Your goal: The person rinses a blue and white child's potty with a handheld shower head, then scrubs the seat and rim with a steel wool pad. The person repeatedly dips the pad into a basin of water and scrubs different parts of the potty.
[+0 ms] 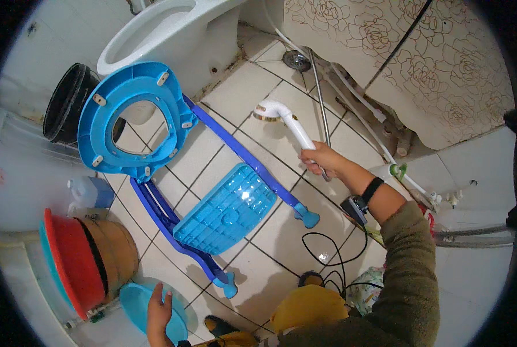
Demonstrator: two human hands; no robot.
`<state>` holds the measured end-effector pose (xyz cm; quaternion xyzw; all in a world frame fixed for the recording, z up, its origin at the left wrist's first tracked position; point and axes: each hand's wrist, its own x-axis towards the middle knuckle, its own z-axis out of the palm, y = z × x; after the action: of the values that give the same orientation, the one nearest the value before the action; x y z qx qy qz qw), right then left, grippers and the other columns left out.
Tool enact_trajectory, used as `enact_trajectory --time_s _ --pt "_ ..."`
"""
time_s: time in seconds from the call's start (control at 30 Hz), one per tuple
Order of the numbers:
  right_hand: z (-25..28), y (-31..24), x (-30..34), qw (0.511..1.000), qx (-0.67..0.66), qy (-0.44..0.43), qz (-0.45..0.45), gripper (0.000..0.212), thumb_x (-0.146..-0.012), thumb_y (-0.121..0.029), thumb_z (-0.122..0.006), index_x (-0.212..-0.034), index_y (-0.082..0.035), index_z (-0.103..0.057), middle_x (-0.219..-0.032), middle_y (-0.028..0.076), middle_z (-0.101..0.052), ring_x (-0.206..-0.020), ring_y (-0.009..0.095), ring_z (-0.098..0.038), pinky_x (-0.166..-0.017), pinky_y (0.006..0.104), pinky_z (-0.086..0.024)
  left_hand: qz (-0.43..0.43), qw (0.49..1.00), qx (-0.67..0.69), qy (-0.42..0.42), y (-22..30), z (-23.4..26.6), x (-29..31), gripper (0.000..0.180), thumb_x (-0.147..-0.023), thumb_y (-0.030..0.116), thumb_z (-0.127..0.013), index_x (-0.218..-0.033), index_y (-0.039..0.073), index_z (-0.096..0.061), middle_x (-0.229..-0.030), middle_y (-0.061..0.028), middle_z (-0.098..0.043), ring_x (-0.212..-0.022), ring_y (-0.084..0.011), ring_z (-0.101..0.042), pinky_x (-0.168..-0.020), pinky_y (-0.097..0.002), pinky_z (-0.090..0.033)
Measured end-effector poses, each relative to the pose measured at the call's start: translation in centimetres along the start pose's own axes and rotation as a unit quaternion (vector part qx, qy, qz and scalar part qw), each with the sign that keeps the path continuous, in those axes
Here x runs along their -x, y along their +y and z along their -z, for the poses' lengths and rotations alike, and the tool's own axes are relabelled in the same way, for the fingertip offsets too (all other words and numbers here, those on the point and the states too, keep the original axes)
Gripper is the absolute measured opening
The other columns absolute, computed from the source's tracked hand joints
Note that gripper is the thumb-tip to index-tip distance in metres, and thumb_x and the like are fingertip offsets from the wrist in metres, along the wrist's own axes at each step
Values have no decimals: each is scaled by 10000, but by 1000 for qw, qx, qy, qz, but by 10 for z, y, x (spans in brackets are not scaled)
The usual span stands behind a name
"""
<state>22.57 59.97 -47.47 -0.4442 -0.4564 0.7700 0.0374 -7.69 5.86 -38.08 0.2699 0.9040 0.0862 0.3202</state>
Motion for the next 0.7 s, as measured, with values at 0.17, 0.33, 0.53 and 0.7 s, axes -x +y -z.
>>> enact_trajectory --time_s 0.17,0.33,0.53,0.7 --pt "-2 36 62 999 36 27 -7 223 -813 -118 -663 -926 -87 -474 -613 -20 -462 -428 77 -403 -353 254 -293 -30 999 -12 23 -5 1 -1 477 -975 249 -552 -1341 -51 -497 -1355 -269 -517 -1278 -404 -484 -1068 -426 -387" --pt "9 57 103 984 174 46 12 256 -798 -120 -683 -997 -34 -548 -679 21 -549 -518 99 -509 -457 267 -412 -60 997 -41 23 -12 -2 -2 484 -976 253 -555 -1356 -37 -484 -1363 -266 -507 -1285 -404 -472 -1070 -434 -382" --pt "9 55 113 939 329 -8 104 245 -768 -88 -668 -991 -11 -603 -784 30 -609 -721 150 -597 -668 303 -494 -76 995 -55 32 -9 3 2 481 -957 217 -581 -1354 -36 -484 -1363 -263 -505 -1282 -410 -468 -1072 -446 -380" --pt "-20 26 95 860 480 -85 149 226 -712 -100 -686 -925 -60 -621 -810 69 -647 -744 250 -638 -686 362 -504 -87 992 -68 59 -1 6 8 480 -938 179 -601 -1350 -39 -484 -1367 -264 -500 -1280 -413 -467 -1077 -450 -374"
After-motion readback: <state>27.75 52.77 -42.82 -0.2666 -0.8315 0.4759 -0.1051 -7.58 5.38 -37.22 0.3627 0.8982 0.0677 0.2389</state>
